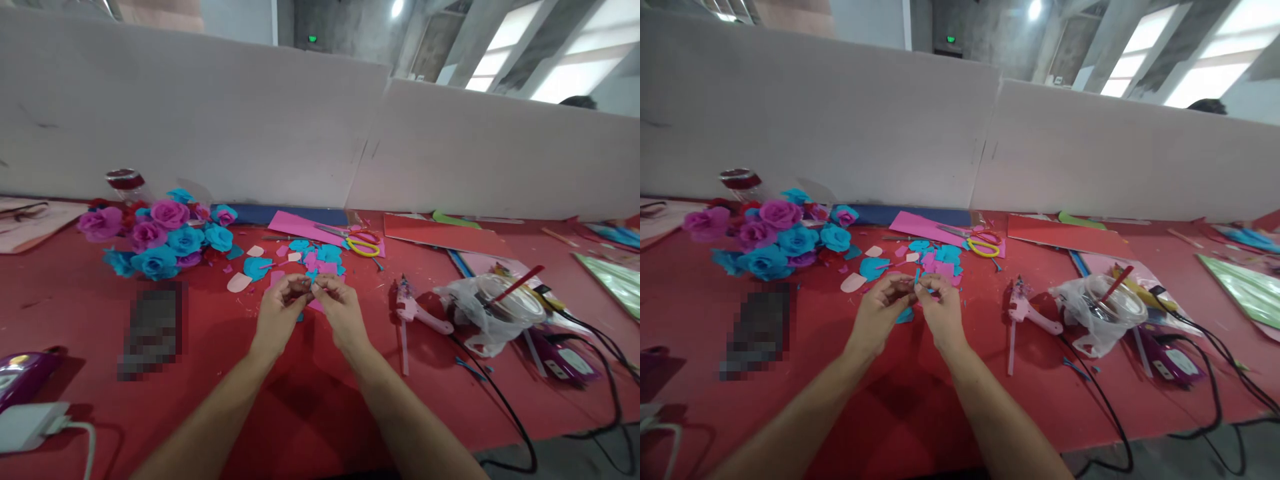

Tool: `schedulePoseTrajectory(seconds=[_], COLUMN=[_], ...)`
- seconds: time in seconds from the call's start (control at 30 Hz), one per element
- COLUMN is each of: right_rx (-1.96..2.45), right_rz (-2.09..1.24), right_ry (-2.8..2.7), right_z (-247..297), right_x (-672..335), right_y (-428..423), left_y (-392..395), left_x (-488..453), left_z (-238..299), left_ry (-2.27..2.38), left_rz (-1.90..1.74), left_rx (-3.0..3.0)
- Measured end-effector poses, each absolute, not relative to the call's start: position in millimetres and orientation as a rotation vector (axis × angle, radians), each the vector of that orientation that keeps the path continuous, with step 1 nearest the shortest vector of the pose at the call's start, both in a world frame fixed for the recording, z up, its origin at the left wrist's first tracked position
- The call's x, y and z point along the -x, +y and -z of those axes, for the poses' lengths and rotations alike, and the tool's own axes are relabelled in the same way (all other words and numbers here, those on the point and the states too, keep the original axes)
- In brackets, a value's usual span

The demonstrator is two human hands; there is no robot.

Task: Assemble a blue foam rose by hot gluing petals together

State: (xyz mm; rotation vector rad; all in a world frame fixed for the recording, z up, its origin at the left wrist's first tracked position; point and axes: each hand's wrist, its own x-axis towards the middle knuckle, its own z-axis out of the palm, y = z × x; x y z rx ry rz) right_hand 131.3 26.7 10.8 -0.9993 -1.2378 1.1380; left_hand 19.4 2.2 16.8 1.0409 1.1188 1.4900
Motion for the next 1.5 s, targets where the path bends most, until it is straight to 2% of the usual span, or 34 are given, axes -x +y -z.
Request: schedulePoseTrajectory(seconds=[0.23, 0.5, 0.73, 1.03, 1.5], right_rx=[1.078, 1.056, 1.149, 1.113, 1.09], right_rz=[-1.048, -1.113, -0.974, -1.109, -1.169], right_ry=[-1.257, -1.305, -1.336, -1.212, -1.214], right_z=[-10, -15, -20, -19, -16], right_x=[-133, -132, -133, -130, -129], right_y=[29, 28, 26, 26, 26], left_y=[1, 5, 3, 8, 4], left_x=[-23, -21, -21, -16, -20], left_z=[-15, -17, -21, -20, -23], left_ry=[1.117, 1.024, 1.016, 0.937, 1.065], left_rz=[-1.51, -1.513, -1.486, -1.47, -1.48], left_rx=[-0.863, -0.588, -0.574, -0.434, -0.612])
